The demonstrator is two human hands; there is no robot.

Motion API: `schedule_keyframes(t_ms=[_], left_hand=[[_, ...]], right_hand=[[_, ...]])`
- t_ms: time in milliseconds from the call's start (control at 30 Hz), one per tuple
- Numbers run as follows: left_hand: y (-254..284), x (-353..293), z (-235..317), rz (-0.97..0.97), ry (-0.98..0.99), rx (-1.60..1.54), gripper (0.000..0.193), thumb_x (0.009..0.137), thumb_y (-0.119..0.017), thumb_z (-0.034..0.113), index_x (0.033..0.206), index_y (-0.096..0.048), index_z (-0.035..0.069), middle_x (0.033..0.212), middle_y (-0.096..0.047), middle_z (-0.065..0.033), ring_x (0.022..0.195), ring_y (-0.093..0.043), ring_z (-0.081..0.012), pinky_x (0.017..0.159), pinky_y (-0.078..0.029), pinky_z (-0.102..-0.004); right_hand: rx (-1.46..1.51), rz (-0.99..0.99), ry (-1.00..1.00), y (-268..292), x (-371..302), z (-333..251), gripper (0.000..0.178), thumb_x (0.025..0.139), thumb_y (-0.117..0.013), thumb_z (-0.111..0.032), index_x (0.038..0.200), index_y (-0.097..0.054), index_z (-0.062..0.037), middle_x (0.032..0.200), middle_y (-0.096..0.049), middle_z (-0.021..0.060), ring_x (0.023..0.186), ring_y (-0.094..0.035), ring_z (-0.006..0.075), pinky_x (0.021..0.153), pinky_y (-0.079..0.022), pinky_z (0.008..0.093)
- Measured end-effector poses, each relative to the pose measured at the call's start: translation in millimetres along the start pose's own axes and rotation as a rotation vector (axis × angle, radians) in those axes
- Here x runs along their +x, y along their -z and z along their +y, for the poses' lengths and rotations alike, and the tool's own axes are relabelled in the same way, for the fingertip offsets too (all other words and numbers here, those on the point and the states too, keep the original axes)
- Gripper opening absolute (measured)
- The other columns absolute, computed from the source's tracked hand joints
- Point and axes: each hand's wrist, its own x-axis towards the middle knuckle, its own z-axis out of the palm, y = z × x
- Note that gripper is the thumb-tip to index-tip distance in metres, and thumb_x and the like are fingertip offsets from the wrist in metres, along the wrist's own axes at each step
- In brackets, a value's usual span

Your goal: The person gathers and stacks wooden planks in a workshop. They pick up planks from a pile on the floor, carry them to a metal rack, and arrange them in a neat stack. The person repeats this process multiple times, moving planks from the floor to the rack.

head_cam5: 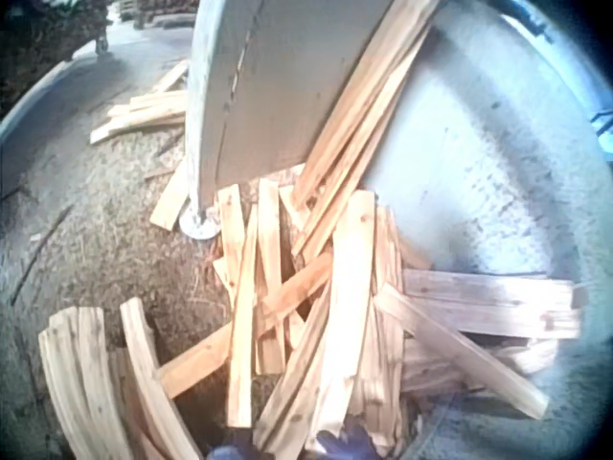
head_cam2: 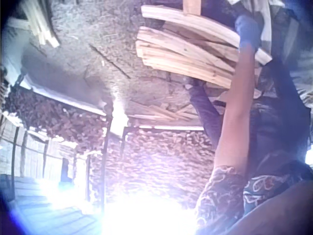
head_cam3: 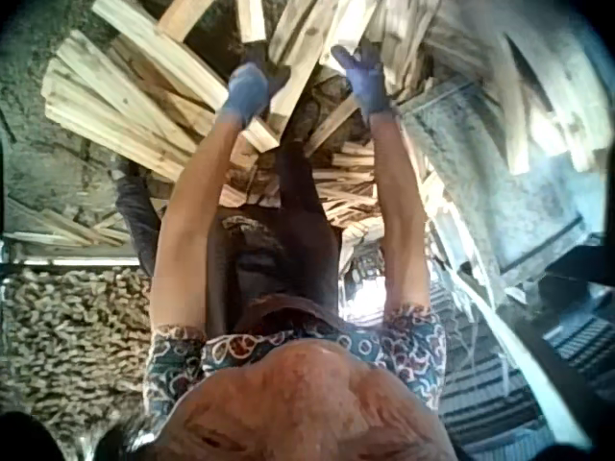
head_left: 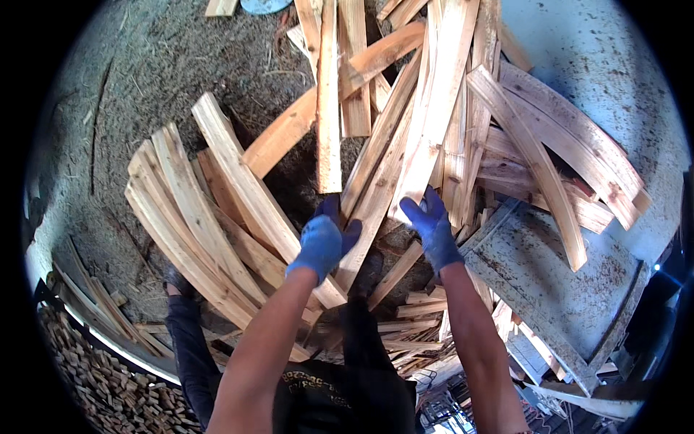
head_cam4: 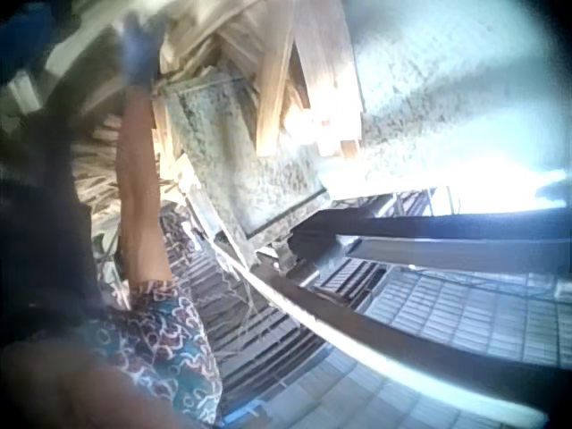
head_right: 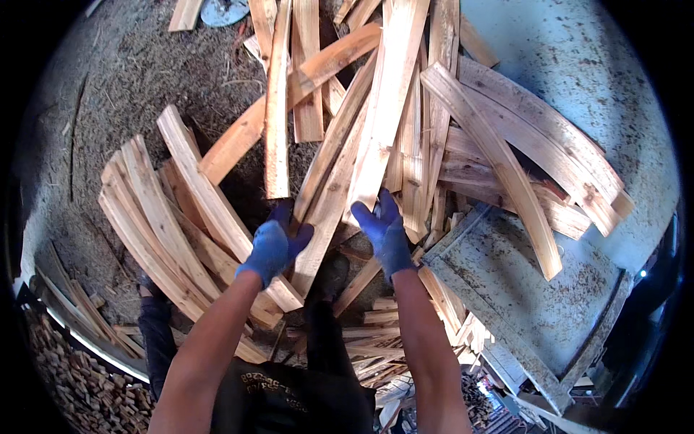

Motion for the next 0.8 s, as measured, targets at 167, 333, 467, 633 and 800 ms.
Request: schedule_keyframes(t_ms=[167, 333, 467, 633, 800], left_hand=[[-22, 6, -25, -0.119, 0.196, -0.263, 0.053, 0.08, -0.071, 0.035, 0.12, -0.055, 0.005, 0.094, -0.067, -0.0123, 0.084, -0.06, -0.0153, 0.075, -0.049, -0.0335], [-18, -19, 2, -0.086, 0.146, -0.501, 0.054, 0.082, -0.066, 0.031, 0.124, -0.05, 0.001, 0.092, -0.066, -0.0195, 0.082, -0.065, -0.0213, 0.071, -0.05, -0.0341], [-16, -26, 20, -0.021, -0.073, -0.265, 0.044, 0.083, -0.061, 0.031, 0.113, -0.055, 0.0, 0.078, -0.065, -0.0219, 0.074, -0.066, -0.0338, 0.064, -0.052, -0.0406], [26, -57, 77, -0.213, -0.091, -0.146, 0.037, 0.08, -0.065, 0.035, 0.094, -0.065, 0.001, 0.067, -0.063, -0.0184, 0.061, -0.066, -0.0273, 0.057, -0.051, -0.0374], [29, -187, 76, -0.432, -0.305, 0.077, 0.027, 0.08, -0.068, 0.032, 0.082, -0.068, 0.006, 0.06, -0.06, -0.0137, 0.046, -0.057, -0.0259, 0.043, -0.044, -0.0357]], right_hand=[[0.437, -0.326, -0.251, 47, -69, 91, 0.03, 0.086, -0.06, -0.011, 0.114, -0.054, -0.0029, 0.095, -0.06, 0.0102, 0.092, -0.058, 0.0172, 0.09, -0.044, 0.0301], [0.158, -0.271, -0.135, 13, -95, 89, 0.045, 0.087, -0.063, -0.02, 0.124, -0.046, -0.0012, 0.111, -0.053, 0.006, 0.105, -0.048, 0.0111, 0.086, -0.041, 0.0239], [0.649, -0.347, -0.587, 6, -39, 84, 0.036, 0.083, -0.067, -0.031, 0.107, -0.058, -0.0057, 0.099, -0.061, 0.0038, 0.09, -0.058, 0.0135, 0.084, -0.047, 0.031], [0.775, -0.217, -0.431, 48, -81, 118, 0.036, 0.09, -0.057, -0.024, 0.119, -0.052, -0.0033, 0.116, -0.057, 0.0079, 0.106, -0.054, 0.0172, 0.096, -0.043, 0.0327], [0.333, -0.407, -0.607, 95, -216, 17, 0.047, 0.09, -0.054, -0.018, 0.13, -0.04, 0.0008, 0.116, -0.056, 0.0095, 0.103, -0.055, 0.0166, 0.091, -0.046, 0.0307]])
